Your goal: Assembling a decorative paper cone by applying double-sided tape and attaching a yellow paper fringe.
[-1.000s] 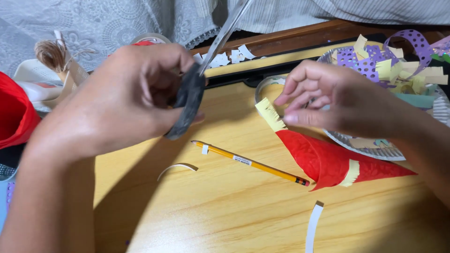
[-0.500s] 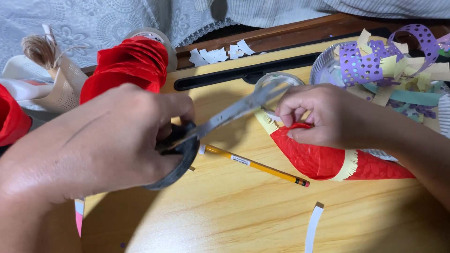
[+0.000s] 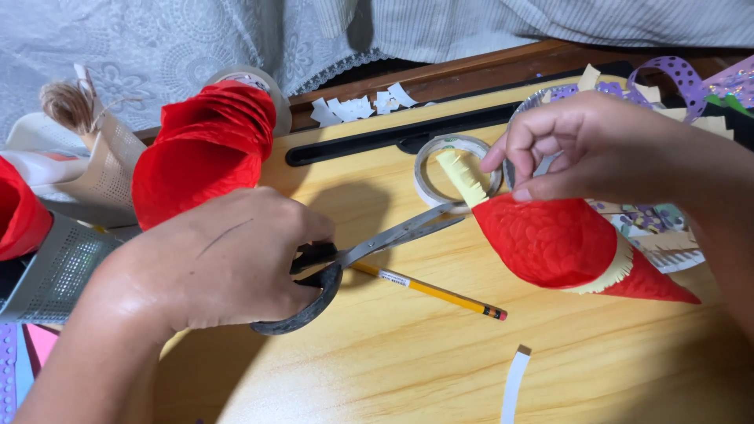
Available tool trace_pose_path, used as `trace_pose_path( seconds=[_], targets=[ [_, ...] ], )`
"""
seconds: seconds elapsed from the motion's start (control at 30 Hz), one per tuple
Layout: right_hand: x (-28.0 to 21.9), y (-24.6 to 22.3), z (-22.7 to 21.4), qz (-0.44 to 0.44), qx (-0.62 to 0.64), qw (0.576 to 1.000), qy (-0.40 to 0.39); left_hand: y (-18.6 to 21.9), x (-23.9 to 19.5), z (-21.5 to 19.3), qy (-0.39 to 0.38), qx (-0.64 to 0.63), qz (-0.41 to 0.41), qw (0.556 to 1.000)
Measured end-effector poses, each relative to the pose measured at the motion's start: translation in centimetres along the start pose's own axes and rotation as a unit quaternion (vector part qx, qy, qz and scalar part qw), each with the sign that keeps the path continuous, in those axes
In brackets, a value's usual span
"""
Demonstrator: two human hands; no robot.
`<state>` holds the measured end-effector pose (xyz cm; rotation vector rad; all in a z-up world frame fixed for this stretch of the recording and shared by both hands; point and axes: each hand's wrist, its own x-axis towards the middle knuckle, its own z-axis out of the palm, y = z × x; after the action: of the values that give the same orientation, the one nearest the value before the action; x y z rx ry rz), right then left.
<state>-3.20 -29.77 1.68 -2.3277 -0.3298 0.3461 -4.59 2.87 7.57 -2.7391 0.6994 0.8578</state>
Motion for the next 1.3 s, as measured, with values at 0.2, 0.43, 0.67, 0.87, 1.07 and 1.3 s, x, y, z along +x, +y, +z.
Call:
trace_pose_path(
  seconds=[0.2, 0.43, 0.67, 0.87, 1.07, 1.3],
  targets=[
    [0.3, 0.5, -0.8, -0.021, 0.024, 0.999, -0.032, 0.1, 1.9, 1.0, 0.017, -0.004, 0.038, 0.999],
    [0.1, 0.8, -0.3, -0.087, 0.014, 0.995, -0.052, 0.4, 2.8, 1.3, 0.048, -0.014, 0.059, 0.997],
    [-0.3, -1.2, 1.1, -0.007, -0.050, 0.999, 0.002, 0.3, 2.6, 1.4, 0.060, 0.003, 0.054, 0.997],
    [-0.5, -0.7, 1.2, -0.051, -0.018, 0.998, 0.033, 0.1, 2.5, 1.3, 0.057, 0.000, 0.039, 0.998],
    [-0.6, -0.6, 1.5, -0.100, -0.008, 0.994, 0.032, 0.5, 3.0, 1.5, 0.085, -0.016, 0.072, 0.994],
    [-0.5, -1.3, 1.9, -0.049, -0.063, 0.996, 0.027, 0.9, 3.1, 1.4, 0.080, -0.038, 0.064, 0.994]
  ],
)
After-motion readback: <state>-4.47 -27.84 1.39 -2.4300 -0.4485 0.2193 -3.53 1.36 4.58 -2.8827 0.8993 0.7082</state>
